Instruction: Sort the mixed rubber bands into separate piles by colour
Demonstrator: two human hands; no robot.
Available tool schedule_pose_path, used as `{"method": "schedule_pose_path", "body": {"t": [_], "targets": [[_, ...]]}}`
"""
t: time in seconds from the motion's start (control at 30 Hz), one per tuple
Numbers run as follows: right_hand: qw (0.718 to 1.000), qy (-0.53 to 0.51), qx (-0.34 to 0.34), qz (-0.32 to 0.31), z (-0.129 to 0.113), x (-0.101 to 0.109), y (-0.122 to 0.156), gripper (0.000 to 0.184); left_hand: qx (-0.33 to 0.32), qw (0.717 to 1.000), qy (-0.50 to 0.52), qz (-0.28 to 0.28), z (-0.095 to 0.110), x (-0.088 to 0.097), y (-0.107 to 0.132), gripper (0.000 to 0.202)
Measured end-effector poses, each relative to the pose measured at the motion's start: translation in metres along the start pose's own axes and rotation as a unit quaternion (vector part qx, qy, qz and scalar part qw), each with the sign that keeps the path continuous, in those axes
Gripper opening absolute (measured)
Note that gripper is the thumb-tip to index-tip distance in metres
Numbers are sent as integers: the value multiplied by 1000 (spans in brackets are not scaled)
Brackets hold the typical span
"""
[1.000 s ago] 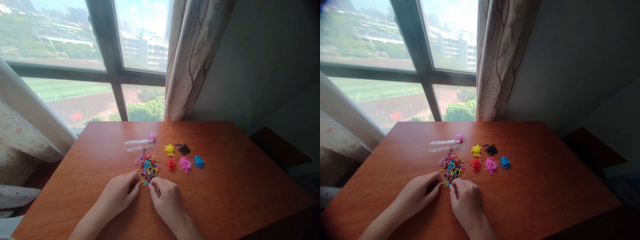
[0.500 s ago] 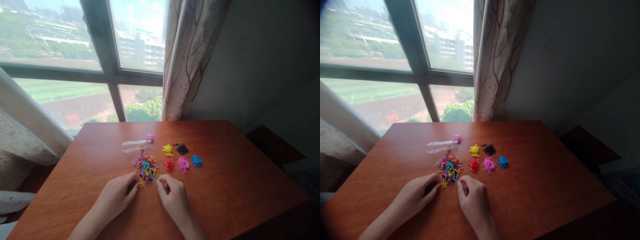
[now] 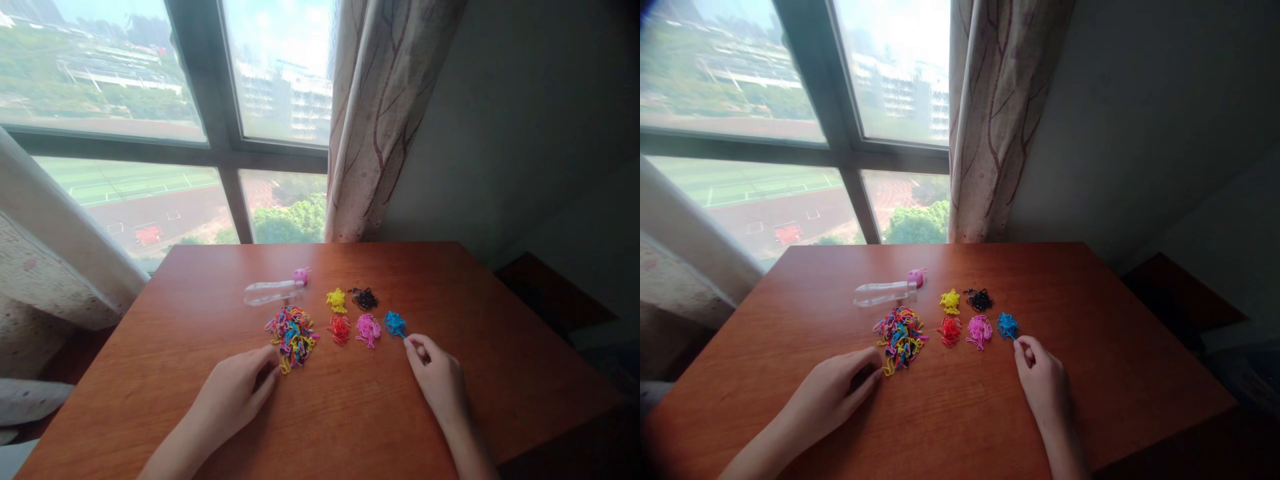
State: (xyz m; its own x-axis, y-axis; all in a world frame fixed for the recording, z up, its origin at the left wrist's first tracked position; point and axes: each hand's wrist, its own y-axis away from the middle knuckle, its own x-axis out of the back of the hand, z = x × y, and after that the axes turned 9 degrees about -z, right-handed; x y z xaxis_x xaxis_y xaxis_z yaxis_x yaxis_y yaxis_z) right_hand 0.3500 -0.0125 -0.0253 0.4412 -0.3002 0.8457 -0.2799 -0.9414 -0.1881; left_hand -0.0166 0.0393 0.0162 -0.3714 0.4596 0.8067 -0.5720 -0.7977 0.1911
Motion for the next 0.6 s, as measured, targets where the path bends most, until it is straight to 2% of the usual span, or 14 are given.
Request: {"method": "schedule_pose_path", "body": {"t": [0.17, 0.37, 0.47, 0.6], "targets": [[999, 34, 34, -21, 6, -2, -4, 42, 1, 1000, -18, -3, -1, 0, 0, 13], [998, 48, 34, -9, 9, -3, -6, 39, 3, 999, -31, 1, -1, 0, 0, 12], [999, 41, 35, 7, -1, -1, -4, 38, 1, 999, -33, 3, -1, -1, 0, 12], [998, 8, 58, 1, -30, -5, 0, 32, 23, 999, -47, 1, -1, 0, 0, 13]]}}
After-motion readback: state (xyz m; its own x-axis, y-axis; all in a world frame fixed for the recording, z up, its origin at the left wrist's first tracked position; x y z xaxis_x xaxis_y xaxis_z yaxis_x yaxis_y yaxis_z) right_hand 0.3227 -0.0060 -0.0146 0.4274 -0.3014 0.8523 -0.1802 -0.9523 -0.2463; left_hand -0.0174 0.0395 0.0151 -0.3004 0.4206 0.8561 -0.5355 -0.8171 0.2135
